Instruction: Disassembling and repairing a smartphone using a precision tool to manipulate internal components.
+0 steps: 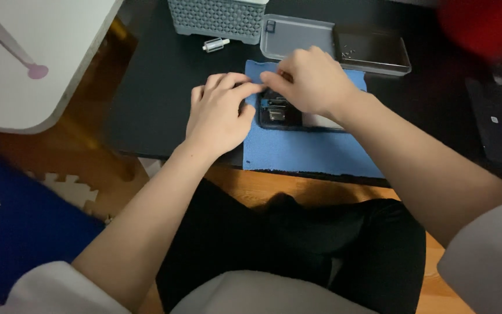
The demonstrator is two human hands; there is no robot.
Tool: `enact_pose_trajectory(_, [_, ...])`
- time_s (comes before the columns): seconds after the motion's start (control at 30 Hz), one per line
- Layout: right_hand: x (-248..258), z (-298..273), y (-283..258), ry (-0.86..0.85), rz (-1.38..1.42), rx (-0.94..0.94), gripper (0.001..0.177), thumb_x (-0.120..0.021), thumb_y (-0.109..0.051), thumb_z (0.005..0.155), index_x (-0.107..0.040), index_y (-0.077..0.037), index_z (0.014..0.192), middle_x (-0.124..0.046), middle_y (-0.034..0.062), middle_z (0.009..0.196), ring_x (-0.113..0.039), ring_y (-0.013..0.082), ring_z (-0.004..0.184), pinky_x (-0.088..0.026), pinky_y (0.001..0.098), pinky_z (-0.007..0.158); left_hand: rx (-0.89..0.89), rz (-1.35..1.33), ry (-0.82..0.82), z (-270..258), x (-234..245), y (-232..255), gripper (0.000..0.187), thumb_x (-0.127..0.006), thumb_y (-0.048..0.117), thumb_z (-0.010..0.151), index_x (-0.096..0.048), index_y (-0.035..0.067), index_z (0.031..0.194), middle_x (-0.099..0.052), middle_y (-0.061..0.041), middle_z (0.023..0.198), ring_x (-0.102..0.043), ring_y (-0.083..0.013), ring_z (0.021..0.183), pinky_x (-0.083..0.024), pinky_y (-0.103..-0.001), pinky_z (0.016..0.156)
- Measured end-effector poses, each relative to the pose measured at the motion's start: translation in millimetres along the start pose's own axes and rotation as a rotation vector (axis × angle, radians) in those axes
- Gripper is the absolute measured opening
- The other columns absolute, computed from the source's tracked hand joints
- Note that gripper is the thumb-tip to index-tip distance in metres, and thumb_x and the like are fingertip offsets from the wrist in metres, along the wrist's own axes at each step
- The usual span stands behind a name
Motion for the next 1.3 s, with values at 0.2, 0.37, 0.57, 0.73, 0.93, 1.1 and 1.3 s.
enact_pose_trajectory(0.2, [20.0,-70.4,55.8,0.233,0.403,-0.206,0.043,-0.052,-0.037,0.113,-0.069,-0.009,0.085,-0.066,0.004,0.06,-0.061,0.013,0.054,-0.045,0.0337,0.054,0.102,-0.058,-0.092,12.7,5.7,3.3,0.041,-0.047,0.023,0.098,-0.074,0.03,0.127,-0.062,-0.003,0.133,-0.049,-0.0327,0.126,-0.036,-0.057,0.1])
enact_pose_trajectory(0.37, [36.5,-141.3,120.3,0.44,0.348,-0.383,0.039,-0.059,-0.026,0.115,-0.066,-0.008,0.082,-0.06,0.0024,0.07,-0.052,0.0128,0.063,-0.038,0.0348,0.058,-0.119,-0.096,-0.02,83.0,-11.1,40.2,0.027,-0.056,0.019,0.099,-0.075,0.021,0.118,-0.064,-0.006,0.117,-0.065,-0.0255,0.101,-0.047,-0.048,0.087])
enact_pose_trajectory(0.57, [24.9,-171.7,156.2,0.496,0.372,-0.414,0.034,-0.059,-0.03,0.11,-0.069,-0.01,0.083,-0.058,0.0012,0.065,-0.051,0.0129,0.06,-0.037,0.036,0.058,-0.182,-0.011,-0.179,214.8,-98.4,60.0,0.009,-0.069,0.02,0.096,-0.077,0.022,0.1,-0.075,-0.001,0.093,-0.07,-0.0251,0.087,-0.054,-0.044,0.079])
enact_pose_trajectory(0.73, [33.3,-177.3,153.0,0.533,0.404,-0.445,0.037,-0.061,-0.033,0.106,-0.066,-0.01,0.076,-0.054,0.0017,0.059,-0.047,0.013,0.055,-0.035,0.0367,0.056,-0.063,0.075,-0.323,241.4,-119.3,94.1,0.008,-0.07,0.026,0.103,-0.074,0.021,0.098,-0.069,-0.005,0.09,-0.061,-0.026,0.079,-0.052,-0.044,0.072])
enact_pose_trajectory(0.93, [27.2,-177.3,154.8,0.486,0.551,-0.494,0.039,-0.059,-0.033,0.105,-0.059,-0.01,0.073,-0.047,-0.0013,0.056,-0.04,0.0123,0.054,-0.034,0.0332,0.056,-0.046,0.187,-0.454,250.2,-132.4,118.7,0.01,-0.071,0.013,0.098,-0.076,0.02,0.095,-0.07,-0.008,0.095,-0.066,-0.0275,0.087,-0.056,-0.042,0.079])
enact_pose_trajectory(1.1, [25.6,-175.9,156.8,0.498,0.535,-0.461,0.039,-0.061,-0.032,0.105,-0.059,-0.011,0.072,-0.047,-0.0016,0.058,-0.041,0.0131,0.056,-0.034,0.0342,0.058,-0.008,0.25,-0.545,252.4,-147.3,113.4,0.016,-0.065,0.002,0.098,-0.073,0.015,0.102,-0.067,-0.012,0.099,-0.067,-0.0274,0.093,-0.055,-0.036,0.071])
enact_pose_trajectory(1.3, [29.3,-175.5,153.6,0.48,0.555,-0.448,0.037,-0.059,-0.031,0.105,-0.062,-0.011,0.074,-0.052,-0.0011,0.06,-0.045,0.0125,0.057,-0.036,0.0336,0.057,-0.013,0.356,-0.629,239.3,-142.7,126.8,0.021,-0.05,0.004,0.104,-0.062,0.01,0.12,-0.061,-0.017,0.102,-0.067,-0.0351,0.093,-0.052,-0.037,0.069])
Point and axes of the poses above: each hand's wrist, its own z-axis towards the middle knuckle, its own x-axis out of the back of the hand, y = z × x, the point moved 7 cm from there along z, towards the middle knuckle
